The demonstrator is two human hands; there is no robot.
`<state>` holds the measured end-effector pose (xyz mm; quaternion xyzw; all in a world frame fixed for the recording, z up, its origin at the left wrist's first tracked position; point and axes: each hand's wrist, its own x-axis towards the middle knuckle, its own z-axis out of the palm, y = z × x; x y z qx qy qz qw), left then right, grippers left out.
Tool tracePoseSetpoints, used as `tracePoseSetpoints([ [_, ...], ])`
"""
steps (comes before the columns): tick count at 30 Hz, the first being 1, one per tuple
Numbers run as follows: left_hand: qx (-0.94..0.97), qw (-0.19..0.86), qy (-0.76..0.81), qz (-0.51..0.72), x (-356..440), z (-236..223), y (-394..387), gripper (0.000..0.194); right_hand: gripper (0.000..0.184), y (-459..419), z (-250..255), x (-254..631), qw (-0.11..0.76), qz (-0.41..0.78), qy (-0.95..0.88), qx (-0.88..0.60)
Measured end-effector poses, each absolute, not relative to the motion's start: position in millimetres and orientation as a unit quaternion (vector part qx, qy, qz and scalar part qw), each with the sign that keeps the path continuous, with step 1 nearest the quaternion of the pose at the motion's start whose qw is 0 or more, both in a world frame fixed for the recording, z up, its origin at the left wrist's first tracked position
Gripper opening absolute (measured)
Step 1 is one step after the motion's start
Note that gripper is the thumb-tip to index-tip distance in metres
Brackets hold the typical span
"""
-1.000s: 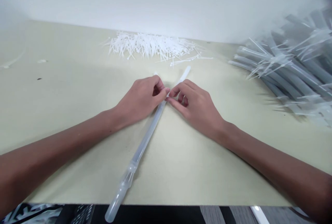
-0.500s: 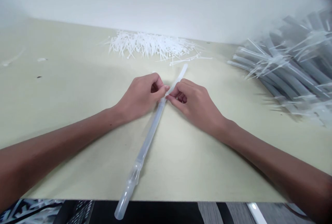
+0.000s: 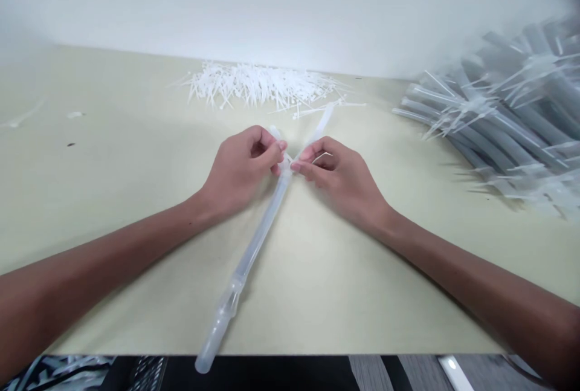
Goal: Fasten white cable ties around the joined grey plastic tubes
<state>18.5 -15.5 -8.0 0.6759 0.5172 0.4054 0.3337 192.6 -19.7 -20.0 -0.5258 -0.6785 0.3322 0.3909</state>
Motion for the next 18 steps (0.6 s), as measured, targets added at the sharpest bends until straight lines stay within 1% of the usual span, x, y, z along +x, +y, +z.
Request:
tracePoseSetpoints([
  [3, 0.622, 0.391, 0.487, 0.472, 18.1, -7.5, -13.9, 0.022, 0.044, -15.8, -21.2, 195.6, 0.459, 0.427, -0.576, -0.525],
  [5, 0.582, 0.445, 0.455, 0.506, 17.6, -8.2, -12.2, 0.02, 0.052, -13.4, -20.4, 197.1, 0.484, 0.493, -0.522, -0.5],
  [6, 0.562, 0.476, 0.437, 0.516, 17.4, -8.7, -11.5, 0.02, 0.05, -12.8, -19.4, 197.3, 0.484, 0.528, -0.506, -0.48],
  [8, 0.518, 0.541, 0.399, 0.529, 17.1, -9.6, -10.8, 0.019, 0.04, -13.5, -15.9, 196.1, 0.469, 0.596, -0.489, -0.432],
  [10, 0.47, 0.603, 0.37, 0.528, 17.4, -10.0, -11.1, 0.016, 0.028, -16.3, -12.0, 193.9, 0.436, 0.658, -0.477, -0.387],
  [12, 0.43, 0.65, 0.348, 0.521, 18.1, -9.8, -12.1, 0.014, 0.023, -19.5, -9.1, 192.0, 0.4, 0.71, -0.463, -0.349],
  [15, 0.414, 0.675, 0.326, 0.517, 19.6, -8.7, -13.5, 0.014, 0.02, -22.1, -8.1, 192.2, 0.37, 0.751, -0.451, -0.309],
  [18, 0.44, 0.65, 0.324, 0.528, 20.3, -7.2, -13.9, 0.015, 0.014, -22.0, -8.9, 194.5, 0.375, 0.751, -0.45, -0.304],
])
